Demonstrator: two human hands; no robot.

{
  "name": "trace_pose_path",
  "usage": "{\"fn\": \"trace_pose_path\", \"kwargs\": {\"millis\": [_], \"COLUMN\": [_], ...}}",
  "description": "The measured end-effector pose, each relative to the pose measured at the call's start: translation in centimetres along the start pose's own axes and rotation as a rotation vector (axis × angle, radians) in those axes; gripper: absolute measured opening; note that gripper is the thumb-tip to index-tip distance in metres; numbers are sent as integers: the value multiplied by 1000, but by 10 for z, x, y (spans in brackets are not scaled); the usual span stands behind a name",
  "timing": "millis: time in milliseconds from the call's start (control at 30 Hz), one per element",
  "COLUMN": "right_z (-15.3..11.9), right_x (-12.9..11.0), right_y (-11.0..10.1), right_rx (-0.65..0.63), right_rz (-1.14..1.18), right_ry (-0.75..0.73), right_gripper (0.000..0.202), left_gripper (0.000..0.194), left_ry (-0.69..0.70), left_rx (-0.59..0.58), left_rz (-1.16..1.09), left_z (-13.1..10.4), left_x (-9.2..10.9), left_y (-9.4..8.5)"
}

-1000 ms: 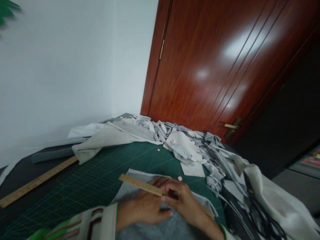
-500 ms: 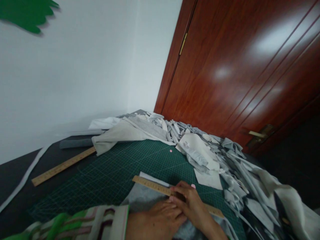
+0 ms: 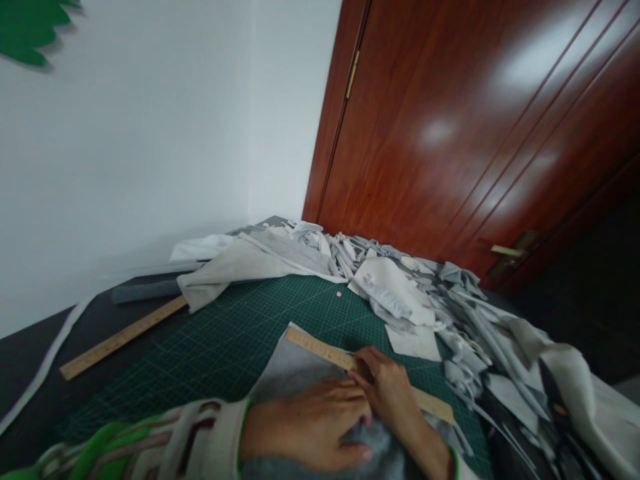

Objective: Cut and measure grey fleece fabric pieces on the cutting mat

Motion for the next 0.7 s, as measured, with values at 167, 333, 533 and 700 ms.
{"fn": "trace_pose_path", "kwargs": {"millis": [167,333,533,700], "right_z": [-5,-6,-9,-9], "right_x": [-3,-3,-5,-5], "right_y": [7,3,2,7], "right_rx": [-93,-160,-216,-182], "right_rz": [44,212,249,263], "right_ry": [2,-95,-181,-147], "right_gripper": [32,17,20,22], "left_gripper": [48,51,57,57], "left_ry": [-255,-280,-270,-262], "left_rx": [64,83,130,231], "left_rz": [3,140,336,401], "left_z": [-26,-43,-50,-53], "left_x": [-32,-50,-44,-34], "left_y": [-6,11,21,17]}}
Point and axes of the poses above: each hand's wrist, its own z-axis towards the middle knuckle, its own y-axis out of the palm, x = y × z, the point moved 9 cm from there along z, towards the middle knuckle, and after that the axes turned 12 degrees about -x, right-handed, at the moved point
